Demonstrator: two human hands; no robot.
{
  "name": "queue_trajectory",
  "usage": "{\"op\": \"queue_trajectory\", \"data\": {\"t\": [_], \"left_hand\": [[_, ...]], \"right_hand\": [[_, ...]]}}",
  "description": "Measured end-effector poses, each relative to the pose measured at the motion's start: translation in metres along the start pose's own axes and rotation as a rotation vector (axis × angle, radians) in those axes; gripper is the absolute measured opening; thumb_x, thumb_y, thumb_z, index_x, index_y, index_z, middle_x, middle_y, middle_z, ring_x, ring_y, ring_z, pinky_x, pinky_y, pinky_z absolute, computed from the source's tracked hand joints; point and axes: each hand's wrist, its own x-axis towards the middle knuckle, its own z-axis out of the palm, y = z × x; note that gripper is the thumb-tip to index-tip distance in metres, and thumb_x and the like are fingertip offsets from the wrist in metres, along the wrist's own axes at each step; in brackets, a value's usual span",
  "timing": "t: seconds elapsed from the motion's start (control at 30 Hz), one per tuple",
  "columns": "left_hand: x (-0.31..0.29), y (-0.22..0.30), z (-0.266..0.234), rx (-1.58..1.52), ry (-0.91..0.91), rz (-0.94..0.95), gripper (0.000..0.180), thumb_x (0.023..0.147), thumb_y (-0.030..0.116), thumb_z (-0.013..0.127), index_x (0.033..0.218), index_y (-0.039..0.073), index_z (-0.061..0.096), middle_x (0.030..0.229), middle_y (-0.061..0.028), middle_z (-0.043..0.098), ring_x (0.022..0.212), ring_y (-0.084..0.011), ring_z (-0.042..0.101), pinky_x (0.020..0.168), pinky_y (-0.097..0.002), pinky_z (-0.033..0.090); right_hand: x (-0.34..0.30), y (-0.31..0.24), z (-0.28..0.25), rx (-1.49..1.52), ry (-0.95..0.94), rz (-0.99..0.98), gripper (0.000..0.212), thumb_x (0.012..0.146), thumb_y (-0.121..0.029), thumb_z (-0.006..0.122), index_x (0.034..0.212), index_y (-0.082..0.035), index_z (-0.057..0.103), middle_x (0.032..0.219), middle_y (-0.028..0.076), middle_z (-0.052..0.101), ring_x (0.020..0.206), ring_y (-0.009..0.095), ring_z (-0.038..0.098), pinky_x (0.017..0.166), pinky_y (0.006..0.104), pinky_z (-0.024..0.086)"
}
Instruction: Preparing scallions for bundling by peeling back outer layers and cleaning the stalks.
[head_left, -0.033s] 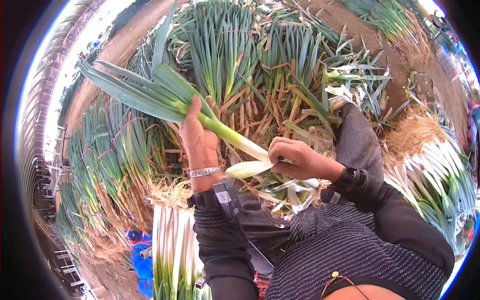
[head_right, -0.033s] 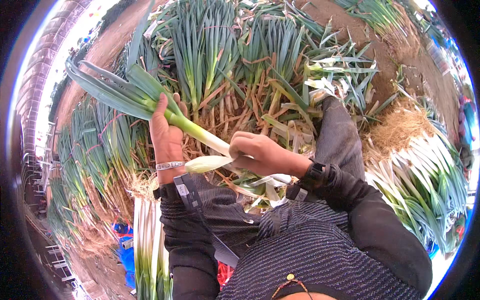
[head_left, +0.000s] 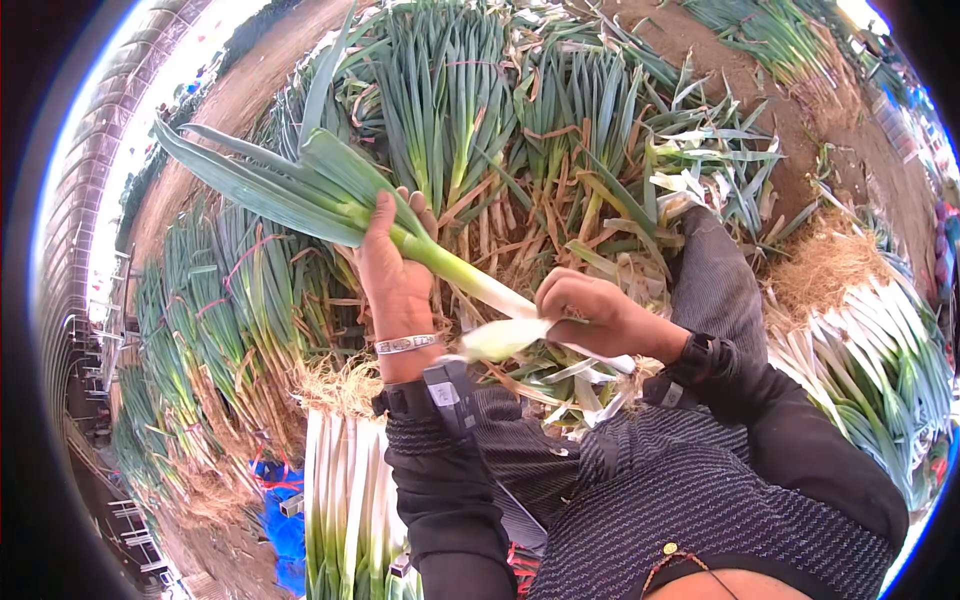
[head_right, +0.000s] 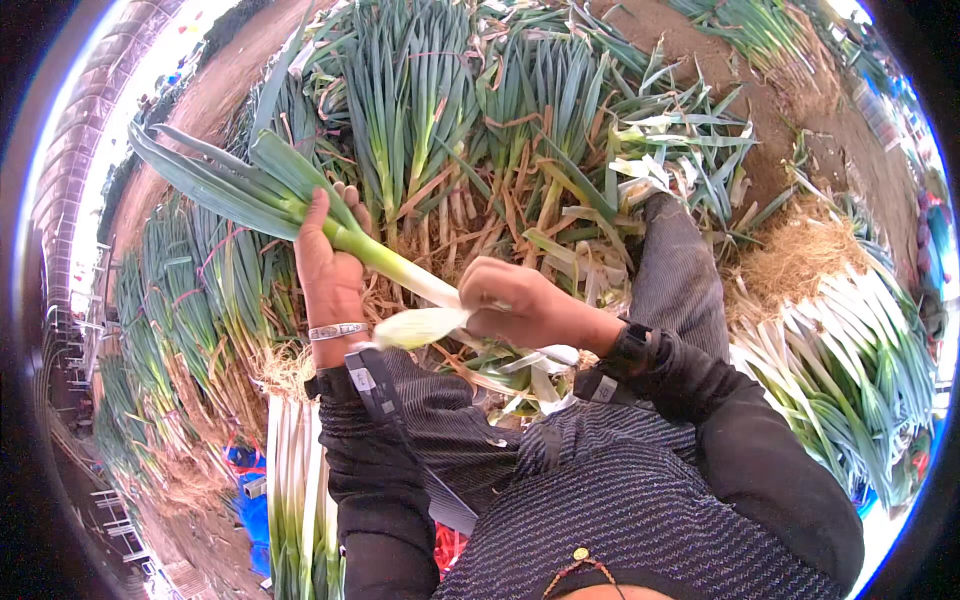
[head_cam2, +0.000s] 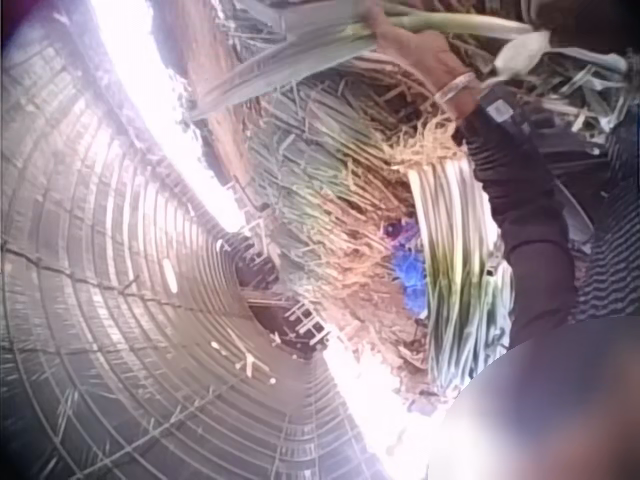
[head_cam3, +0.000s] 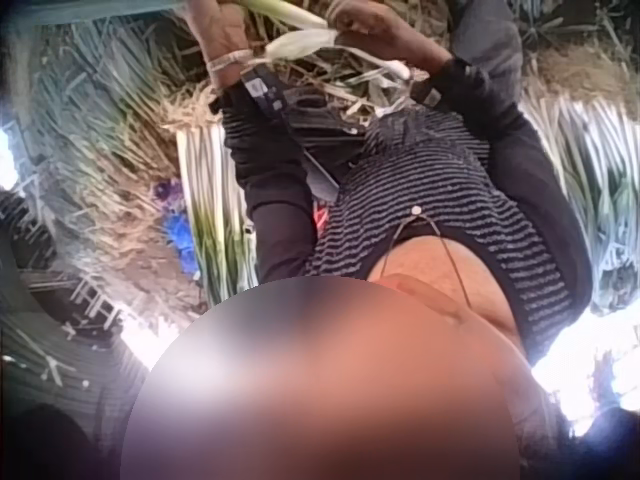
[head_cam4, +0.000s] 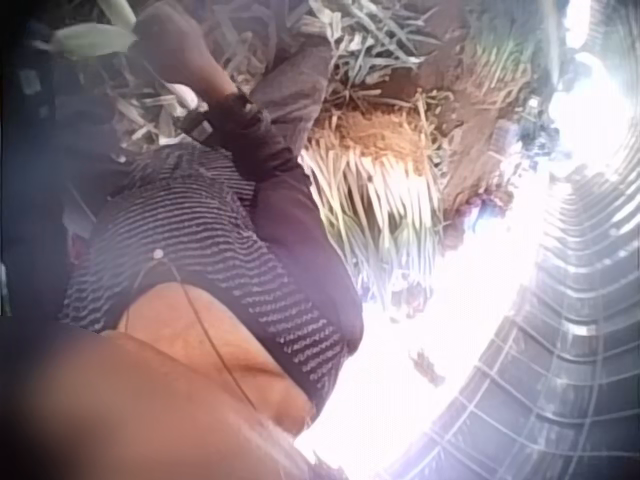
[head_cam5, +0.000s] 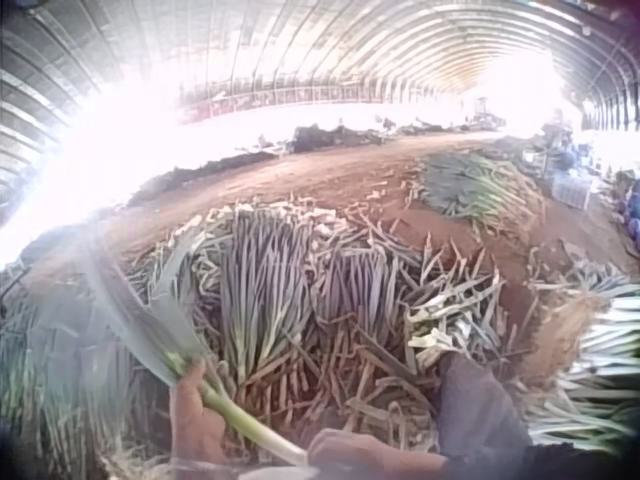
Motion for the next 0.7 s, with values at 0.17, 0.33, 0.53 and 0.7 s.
{"op": "queue_trajectory", "data": {"t": [0.17,0.33,0.53,0.7], "left_hand": [[0.005,0.018,-0.009,-0.039,-0.048,0.038,0.026,0.091,0.024,0.067,0.101,0.004,0.054,0.082,-0.0038,0.06,0.069,-0.0144,0.057,0.06,-0.0282,0.051],[0.022,0.053,-0.042,-0.129,-0.027,0.103,0.024,0.093,0.024,0.065,0.098,0.004,0.053,0.079,-0.0034,0.057,0.066,-0.0128,0.054,0.057,-0.0275,0.05],[0.037,0.09,-0.101,-0.3,-0.075,0.122,0.021,0.095,0.024,0.06,0.093,0.005,0.051,0.075,-0.0032,0.054,0.061,-0.0117,0.054,0.053,-0.0266,0.05],[0.039,0.097,-0.121,-0.335,-0.033,0.094,0.023,0.096,0.023,0.06,0.089,0.004,0.051,0.073,-0.0035,0.051,0.062,-0.0122,0.053,0.056,-0.0269,0.05]], "right_hand": [[-0.008,-0.001,-0.001,0.44,0.169,0.29,0.014,0.1,-0.001,0.045,0.112,-0.006,0.041,0.094,0.006,0.061,0.083,0.008,0.059,0.071,0.0232,0.047],[-0.008,-0.034,-0.016,0.542,0.238,0.315,0.014,0.096,0.002,0.05,0.103,-0.006,0.041,0.086,0.0,0.046,0.071,0.003,0.045,0.061,0.0204,0.04],[-0.032,-0.06,-0.057,0.539,0.264,0.301,0.012,0.097,-0.001,0.047,0.107,-0.007,0.043,0.083,-0.001,0.051,0.057,0.003,0.043,0.049,0.0199,0.034],[-0.061,-0.061,-0.086,0.627,0.379,0.209,0.008,0.099,-0.008,0.048,0.106,-0.006,0.044,0.071,0.0,0.049,0.051,0.005,0.041,0.047,0.0203,0.031]]}}
